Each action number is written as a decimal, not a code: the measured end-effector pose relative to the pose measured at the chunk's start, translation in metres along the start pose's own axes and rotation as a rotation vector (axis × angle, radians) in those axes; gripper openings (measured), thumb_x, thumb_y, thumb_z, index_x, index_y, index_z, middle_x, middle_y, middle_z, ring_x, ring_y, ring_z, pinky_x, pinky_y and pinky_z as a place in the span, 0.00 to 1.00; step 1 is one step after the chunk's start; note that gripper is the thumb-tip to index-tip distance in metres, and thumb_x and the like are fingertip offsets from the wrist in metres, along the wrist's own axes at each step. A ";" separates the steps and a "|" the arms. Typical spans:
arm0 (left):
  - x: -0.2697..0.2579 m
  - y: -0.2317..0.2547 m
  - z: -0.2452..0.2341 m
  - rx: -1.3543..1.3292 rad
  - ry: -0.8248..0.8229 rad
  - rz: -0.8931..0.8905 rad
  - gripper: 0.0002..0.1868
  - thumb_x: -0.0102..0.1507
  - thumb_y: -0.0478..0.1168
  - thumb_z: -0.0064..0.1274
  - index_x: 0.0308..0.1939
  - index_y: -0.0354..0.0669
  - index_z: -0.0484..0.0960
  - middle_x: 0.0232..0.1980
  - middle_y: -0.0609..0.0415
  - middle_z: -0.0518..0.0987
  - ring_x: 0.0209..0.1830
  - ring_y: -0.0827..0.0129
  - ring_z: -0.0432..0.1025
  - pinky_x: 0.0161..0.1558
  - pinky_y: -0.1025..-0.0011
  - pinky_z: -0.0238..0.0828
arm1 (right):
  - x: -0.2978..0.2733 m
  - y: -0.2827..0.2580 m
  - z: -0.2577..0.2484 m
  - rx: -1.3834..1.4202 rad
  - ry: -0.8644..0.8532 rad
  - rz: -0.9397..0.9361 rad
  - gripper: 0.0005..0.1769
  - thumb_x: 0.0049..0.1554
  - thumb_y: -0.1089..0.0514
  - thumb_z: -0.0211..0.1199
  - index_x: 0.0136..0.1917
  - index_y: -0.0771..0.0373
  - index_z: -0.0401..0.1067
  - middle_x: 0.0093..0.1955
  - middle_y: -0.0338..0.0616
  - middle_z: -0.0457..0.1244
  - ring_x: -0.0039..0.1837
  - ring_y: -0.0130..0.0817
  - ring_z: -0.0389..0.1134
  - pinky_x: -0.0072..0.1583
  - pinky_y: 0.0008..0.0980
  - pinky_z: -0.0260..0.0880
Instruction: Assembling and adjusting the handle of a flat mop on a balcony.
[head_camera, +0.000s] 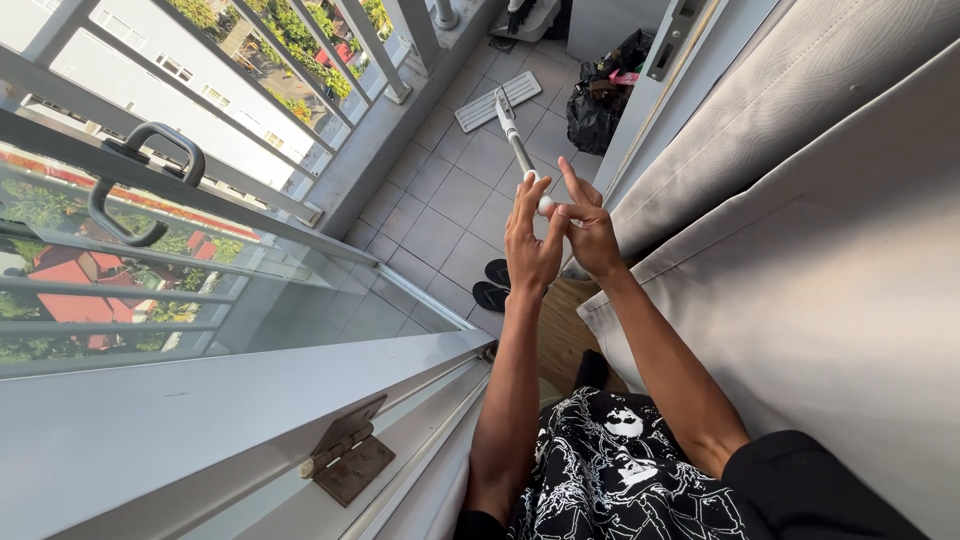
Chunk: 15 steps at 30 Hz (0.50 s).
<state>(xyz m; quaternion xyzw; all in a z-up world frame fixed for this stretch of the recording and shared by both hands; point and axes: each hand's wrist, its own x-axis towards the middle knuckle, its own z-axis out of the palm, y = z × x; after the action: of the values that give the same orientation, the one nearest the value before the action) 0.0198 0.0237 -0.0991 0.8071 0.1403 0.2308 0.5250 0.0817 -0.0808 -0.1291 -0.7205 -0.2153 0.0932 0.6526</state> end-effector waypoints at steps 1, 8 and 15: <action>0.002 0.007 -0.003 -0.002 -0.002 0.003 0.27 0.68 0.52 0.52 0.71 0.52 0.74 0.78 0.42 0.67 0.80 0.45 0.58 0.73 0.49 0.60 | 0.000 -0.012 -0.003 -0.001 0.003 -0.002 0.12 0.64 0.57 0.62 0.61 0.58 0.74 0.85 0.48 0.49 0.83 0.38 0.48 0.79 0.39 0.54; 0.005 0.053 -0.029 -0.245 0.034 0.257 0.27 0.72 0.55 0.40 0.69 0.44 0.76 0.75 0.44 0.72 0.81 0.49 0.60 0.78 0.55 0.56 | -0.007 -0.096 -0.018 -0.101 -0.022 -0.246 0.11 0.62 0.48 0.66 0.51 0.54 0.83 0.87 0.42 0.45 0.83 0.41 0.46 0.76 0.41 0.50; 0.006 0.023 -0.027 -0.261 0.058 0.299 0.27 0.76 0.54 0.32 0.65 0.42 0.79 0.67 0.47 0.80 0.77 0.52 0.69 0.78 0.56 0.61 | -0.004 -0.112 -0.012 0.052 -0.037 -0.232 0.14 0.60 0.41 0.67 0.46 0.51 0.83 0.84 0.42 0.54 0.81 0.40 0.50 0.75 0.41 0.52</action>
<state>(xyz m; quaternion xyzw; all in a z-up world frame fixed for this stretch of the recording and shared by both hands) 0.0104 0.0380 -0.0674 0.7369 0.0029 0.3456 0.5810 0.0622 -0.0873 -0.0187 -0.6716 -0.3068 0.0358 0.6734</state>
